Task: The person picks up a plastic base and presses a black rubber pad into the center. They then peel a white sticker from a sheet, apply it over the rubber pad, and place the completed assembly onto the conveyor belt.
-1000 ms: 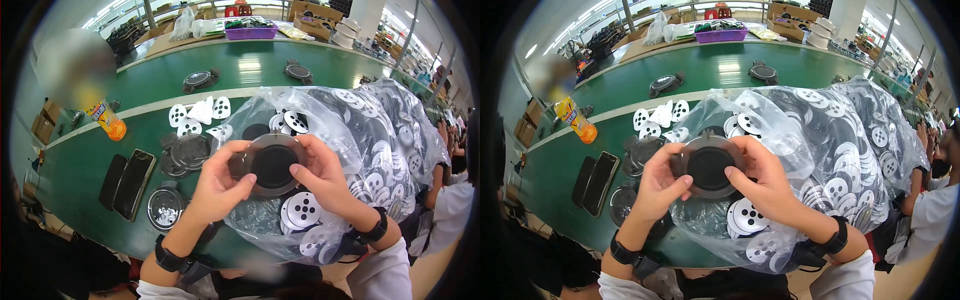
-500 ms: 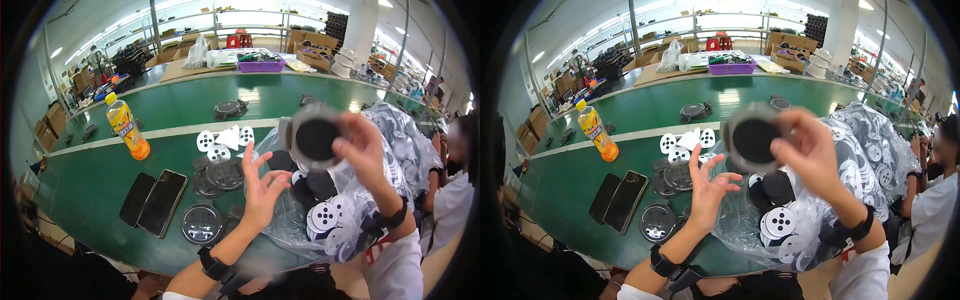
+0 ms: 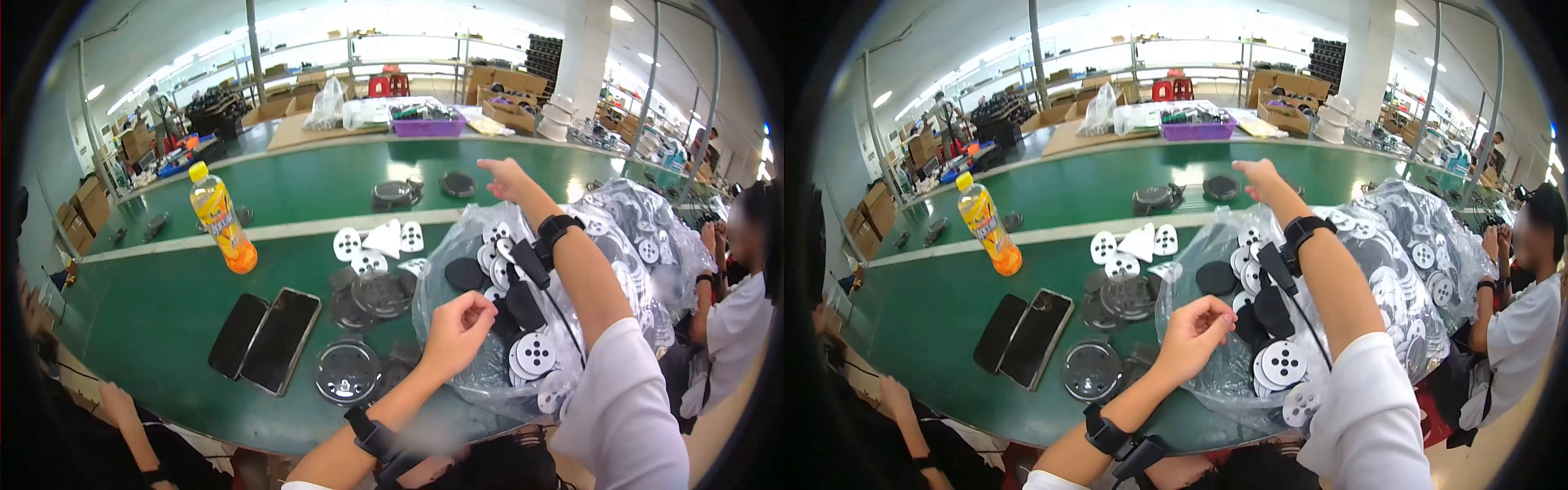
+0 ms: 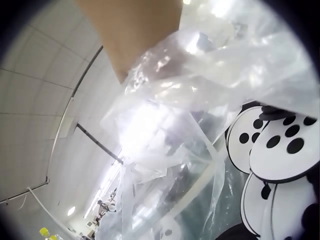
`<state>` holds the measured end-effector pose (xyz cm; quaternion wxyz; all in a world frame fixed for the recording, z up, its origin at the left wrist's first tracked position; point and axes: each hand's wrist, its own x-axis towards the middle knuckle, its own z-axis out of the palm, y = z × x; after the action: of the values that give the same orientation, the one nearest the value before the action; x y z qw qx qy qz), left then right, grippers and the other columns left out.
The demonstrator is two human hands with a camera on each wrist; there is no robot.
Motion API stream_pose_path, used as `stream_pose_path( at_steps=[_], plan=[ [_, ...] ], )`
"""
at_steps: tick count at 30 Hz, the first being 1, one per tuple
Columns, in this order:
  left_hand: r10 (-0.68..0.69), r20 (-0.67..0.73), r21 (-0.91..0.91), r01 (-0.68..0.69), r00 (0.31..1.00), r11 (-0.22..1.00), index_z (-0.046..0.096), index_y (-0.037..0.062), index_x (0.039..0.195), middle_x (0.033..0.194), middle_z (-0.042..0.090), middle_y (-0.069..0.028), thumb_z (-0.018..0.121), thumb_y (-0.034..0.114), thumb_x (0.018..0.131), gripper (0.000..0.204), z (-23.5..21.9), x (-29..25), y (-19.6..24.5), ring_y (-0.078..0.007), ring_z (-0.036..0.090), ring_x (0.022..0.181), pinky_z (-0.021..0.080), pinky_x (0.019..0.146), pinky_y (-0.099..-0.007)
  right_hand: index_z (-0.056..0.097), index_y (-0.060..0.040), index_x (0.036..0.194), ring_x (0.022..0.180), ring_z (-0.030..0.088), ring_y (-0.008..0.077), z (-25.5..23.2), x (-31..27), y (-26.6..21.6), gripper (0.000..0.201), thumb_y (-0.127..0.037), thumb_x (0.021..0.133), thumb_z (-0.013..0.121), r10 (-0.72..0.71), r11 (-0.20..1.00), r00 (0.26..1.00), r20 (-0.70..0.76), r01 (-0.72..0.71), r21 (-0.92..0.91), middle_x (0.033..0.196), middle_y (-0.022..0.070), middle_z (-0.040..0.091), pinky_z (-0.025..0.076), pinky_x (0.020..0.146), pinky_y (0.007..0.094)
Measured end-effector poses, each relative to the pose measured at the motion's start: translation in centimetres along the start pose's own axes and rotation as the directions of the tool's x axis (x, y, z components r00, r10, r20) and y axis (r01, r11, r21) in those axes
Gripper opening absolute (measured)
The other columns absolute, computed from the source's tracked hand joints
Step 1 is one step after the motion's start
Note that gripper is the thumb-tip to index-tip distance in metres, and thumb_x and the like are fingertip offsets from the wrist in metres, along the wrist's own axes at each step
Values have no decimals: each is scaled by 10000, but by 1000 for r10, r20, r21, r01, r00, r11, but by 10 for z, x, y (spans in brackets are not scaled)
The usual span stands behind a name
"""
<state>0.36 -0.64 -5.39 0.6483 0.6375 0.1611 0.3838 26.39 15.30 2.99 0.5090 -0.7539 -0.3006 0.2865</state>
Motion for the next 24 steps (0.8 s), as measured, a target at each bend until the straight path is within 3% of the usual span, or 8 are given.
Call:
stream_pose_path(
  at_steps=[2,6,8,12,16,18,20,24],
  plan=[
    [-27,-15,35,28,1000,999,558,9,794,725,565,4,547,64,829,66,2,-1,10,-33,506,637,401,545,-182,481,4,1110,738,527,195,-4,-2,6,512,-272,726,678,-45,997,999,8,46,-56,883,94,550,437,564,328],
    [16,87,35,-19,996,999,504,27,694,624,443,65,575,81,816,151,5,-6,16,2,376,569,299,498,-169,547,-14,1078,727,548,139,-2,-67,-21,438,-269,738,656,-307,918,911,276,360,-165,899,57,586,436,610,278],
    [-38,243,35,31,969,999,472,32,638,589,400,71,576,88,815,212,3,-6,18,-3,343,556,280,480,-189,575,-34,1050,838,558,133,8,-90,-29,357,-238,763,632,-465,759,712,526,627,-176,958,67,592,445,696,264],
    [-53,364,57,35,930,998,450,10,560,478,360,29,584,128,775,279,8,-7,15,-40,332,475,265,433,-247,594,-1,980,726,585,146,49,-124,-32,310,-193,741,641,-517,504,403,755,857,-112,874,77,629,467,670,276],
    [-168,486,216,69,858,974,482,-5,560,480,415,-16,595,151,731,258,5,-8,22,-68,369,468,303,441,-267,607,-3,938,717,596,166,81,-150,-24,280,-160,708,632,-362,406,345,866,895,-187,821,83,630,469,650,283],
    [-161,533,190,68,831,979,420,30,561,506,358,50,591,119,783,294,7,-11,24,-28,301,487,247,444,-229,607,-10,911,716,600,177,84,-159,-18,256,-127,686,646,-295,454,311,903,878,-154,795,79,630,470,649,287],
    [-142,520,202,40,842,979,427,30,562,503,364,44,593,118,771,281,7,-10,24,-34,304,482,253,444,-233,604,-16,882,713,604,185,89,-163,-4,244,-87,657,664,-273,504,194,942,863,-31,783,79,632,472,646,292],
    [-107,528,211,-8,843,977,426,23,569,502,365,36,598,113,765,276,7,-10,20,-40,310,479,262,446,-236,597,-35,856,800,581,220,84,-162,12,294,-42,580,697,-410,239,161,898,969,-65,833,73,605,462,735,336]
  ],
)
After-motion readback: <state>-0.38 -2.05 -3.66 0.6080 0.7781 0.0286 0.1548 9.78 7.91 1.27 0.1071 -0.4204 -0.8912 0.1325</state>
